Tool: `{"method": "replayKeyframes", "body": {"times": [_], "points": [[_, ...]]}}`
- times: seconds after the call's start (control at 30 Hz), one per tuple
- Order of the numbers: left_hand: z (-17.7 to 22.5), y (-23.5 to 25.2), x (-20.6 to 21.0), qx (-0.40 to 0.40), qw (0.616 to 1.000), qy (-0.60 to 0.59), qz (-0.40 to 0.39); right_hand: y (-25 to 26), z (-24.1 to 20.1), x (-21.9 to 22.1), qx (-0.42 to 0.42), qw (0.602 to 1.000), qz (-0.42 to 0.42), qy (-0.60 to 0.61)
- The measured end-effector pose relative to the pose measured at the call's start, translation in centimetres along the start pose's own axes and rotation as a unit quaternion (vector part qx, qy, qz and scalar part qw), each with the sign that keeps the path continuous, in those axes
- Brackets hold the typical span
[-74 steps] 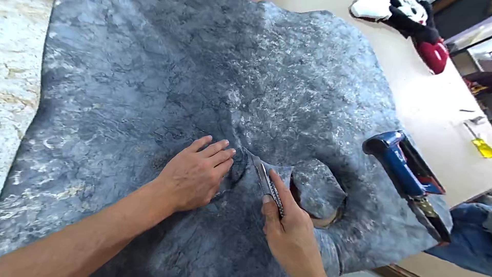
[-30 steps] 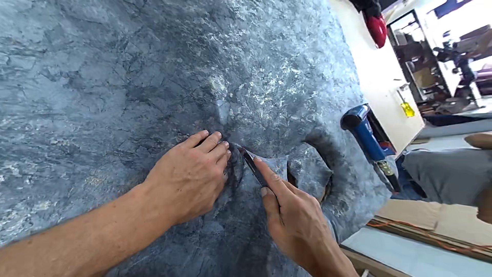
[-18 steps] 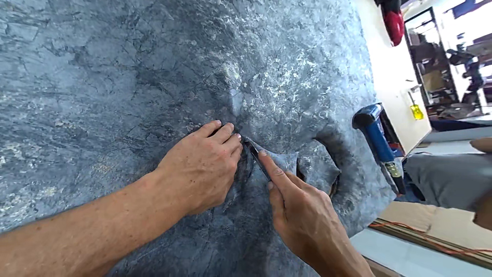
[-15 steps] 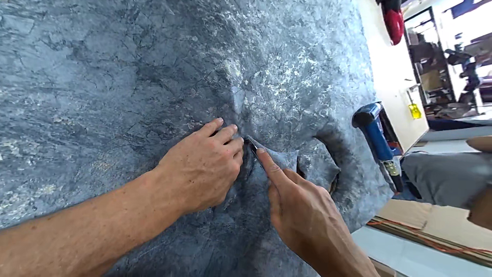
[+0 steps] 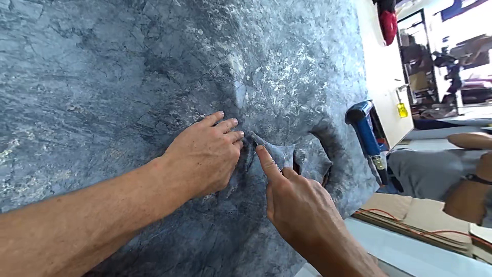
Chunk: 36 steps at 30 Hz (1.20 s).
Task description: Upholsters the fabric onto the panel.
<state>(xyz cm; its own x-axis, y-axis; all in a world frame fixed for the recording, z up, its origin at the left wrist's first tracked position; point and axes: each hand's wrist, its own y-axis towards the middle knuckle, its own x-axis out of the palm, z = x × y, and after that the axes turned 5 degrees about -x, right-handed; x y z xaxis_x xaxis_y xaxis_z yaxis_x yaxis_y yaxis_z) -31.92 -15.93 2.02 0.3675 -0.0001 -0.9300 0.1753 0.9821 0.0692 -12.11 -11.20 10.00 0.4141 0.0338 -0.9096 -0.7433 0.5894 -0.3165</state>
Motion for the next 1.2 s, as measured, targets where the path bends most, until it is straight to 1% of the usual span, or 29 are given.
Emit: {"method": "replayKeyframes", "body": {"times": [0.1, 0.37, 0.57, 0.63, 0.67, 0.73, 0.93, 1.07, 1.2], "points": [[0.0, 0.0, -0.1, 0.003, 1.000, 0.001, -0.007, -0.3, -0.4, 0.1, 0.010, 1.000, -0.001, 0.006], [-0.1, 0.0, -0.3, 0.001, 1.000, -0.016, -0.006, -0.1, -1.8, -0.9, 0.058, 0.997, -0.049, 0.031], [-0.1, 0.0, -0.4, -0.001, 0.999, -0.031, -0.015, 0.2, -2.8, -2.5, 0.113, 0.982, -0.141, 0.056], [0.0, 0.1, -0.5, -0.001, 0.999, -0.032, -0.029, 0.1, -3.2, -2.8, 0.126, 0.978, -0.153, 0.063], [0.0, 0.2, -0.7, -0.002, 0.998, -0.027, -0.050, 0.1, -3.3, -2.9, 0.132, 0.977, -0.152, 0.070], [0.0, 0.4, -0.9, -0.003, 0.998, -0.022, -0.066, 0.1, -3.6, -2.9, 0.144, 0.975, -0.149, 0.085], [0.1, 0.6, -1.3, -0.008, 0.996, -0.028, -0.090, 0.5, -4.7, -3.9, 0.200, 0.950, -0.207, 0.123], [0.2, 0.7, -1.3, -0.007, 0.996, -0.031, -0.089, 0.4, -5.5, -4.7, 0.241, 0.925, -0.249, 0.153], [0.2, 0.8, -1.3, -0.009, 0.995, -0.033, -0.090, 0.6, -5.8, -5.2, 0.263, 0.910, -0.252, 0.197]]}}
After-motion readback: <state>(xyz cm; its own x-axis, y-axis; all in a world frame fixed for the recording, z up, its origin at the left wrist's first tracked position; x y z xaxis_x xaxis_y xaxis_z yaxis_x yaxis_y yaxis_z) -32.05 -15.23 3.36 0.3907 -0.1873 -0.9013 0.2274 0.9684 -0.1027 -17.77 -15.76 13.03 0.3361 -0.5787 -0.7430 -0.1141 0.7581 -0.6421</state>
